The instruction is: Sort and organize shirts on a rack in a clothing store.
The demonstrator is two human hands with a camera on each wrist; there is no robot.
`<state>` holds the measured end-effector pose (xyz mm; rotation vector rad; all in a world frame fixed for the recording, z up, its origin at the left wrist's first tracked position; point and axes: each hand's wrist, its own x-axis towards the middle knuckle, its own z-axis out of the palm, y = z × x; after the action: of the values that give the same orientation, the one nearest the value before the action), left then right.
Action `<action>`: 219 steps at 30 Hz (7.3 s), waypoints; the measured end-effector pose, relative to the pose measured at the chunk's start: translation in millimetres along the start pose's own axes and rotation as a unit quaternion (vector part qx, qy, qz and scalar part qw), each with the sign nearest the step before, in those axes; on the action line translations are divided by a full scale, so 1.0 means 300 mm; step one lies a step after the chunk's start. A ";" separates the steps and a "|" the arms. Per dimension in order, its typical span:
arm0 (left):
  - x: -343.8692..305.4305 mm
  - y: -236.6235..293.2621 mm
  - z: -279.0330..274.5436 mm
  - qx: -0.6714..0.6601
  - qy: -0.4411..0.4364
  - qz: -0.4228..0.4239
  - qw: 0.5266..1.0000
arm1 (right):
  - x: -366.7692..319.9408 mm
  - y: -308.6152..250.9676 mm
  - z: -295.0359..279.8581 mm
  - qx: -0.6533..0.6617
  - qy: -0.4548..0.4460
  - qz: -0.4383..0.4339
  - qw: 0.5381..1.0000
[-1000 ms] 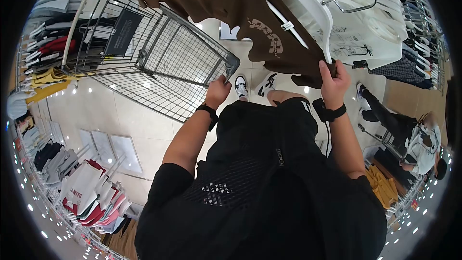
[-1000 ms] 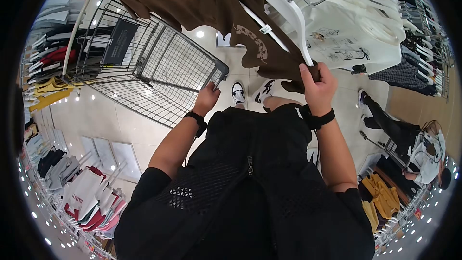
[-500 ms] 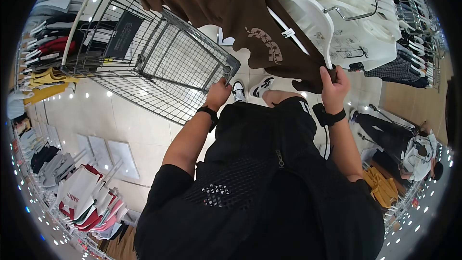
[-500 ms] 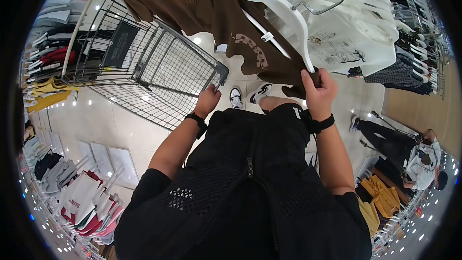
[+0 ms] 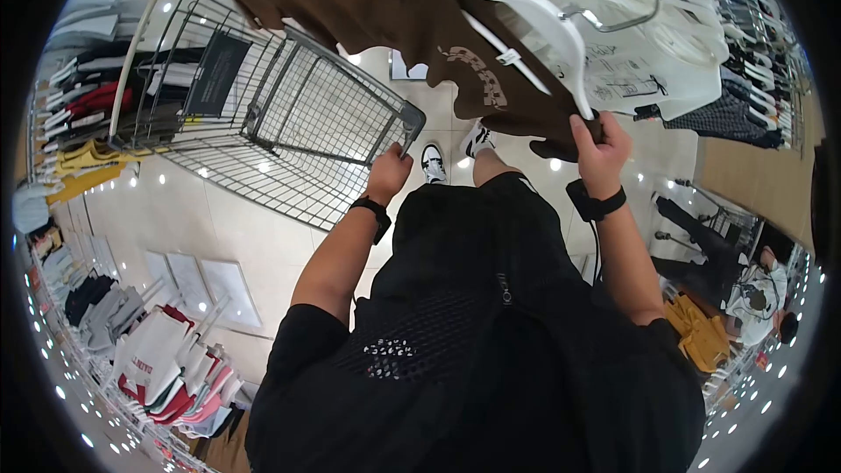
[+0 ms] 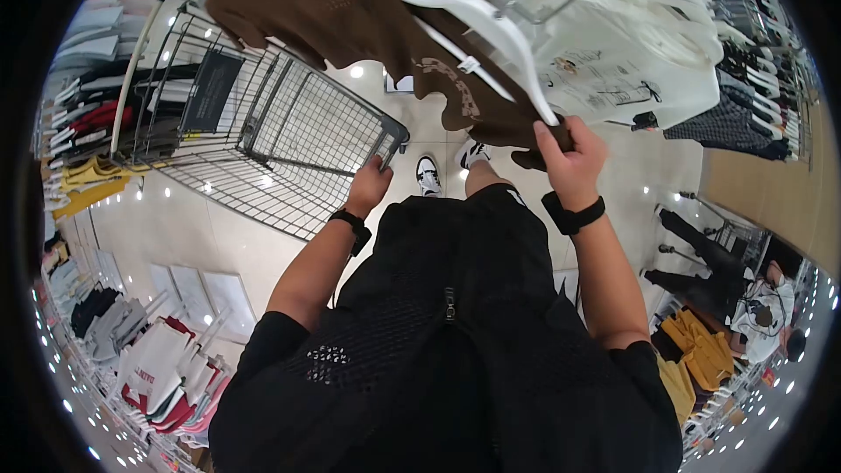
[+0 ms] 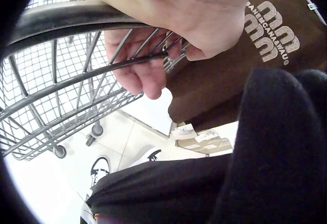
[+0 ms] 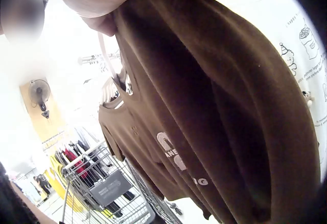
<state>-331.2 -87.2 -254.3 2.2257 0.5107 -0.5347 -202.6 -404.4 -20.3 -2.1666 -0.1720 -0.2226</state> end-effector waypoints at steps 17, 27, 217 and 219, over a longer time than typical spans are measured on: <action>0.024 -0.039 -0.002 0.018 -0.051 0.019 0.998 | -0.041 0.044 -0.039 -0.075 -0.022 -0.062 0.995; -0.029 0.183 -0.365 -0.156 0.156 0.097 0.971 | -0.014 0.064 -0.152 -0.145 -0.015 -0.167 0.975; -0.384 0.576 -0.376 -0.194 -0.091 0.185 0.959 | 0.090 0.243 0.302 0.081 -0.305 0.019 0.949; -0.370 0.621 -0.354 -0.178 -0.109 0.169 0.963 | 0.237 0.150 0.308 0.192 -0.206 -0.032 0.959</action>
<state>-305.1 -142.3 -20.8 1.8291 0.0955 -0.4572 -115.4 -350.9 -92.1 -1.7954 -0.4812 0.2174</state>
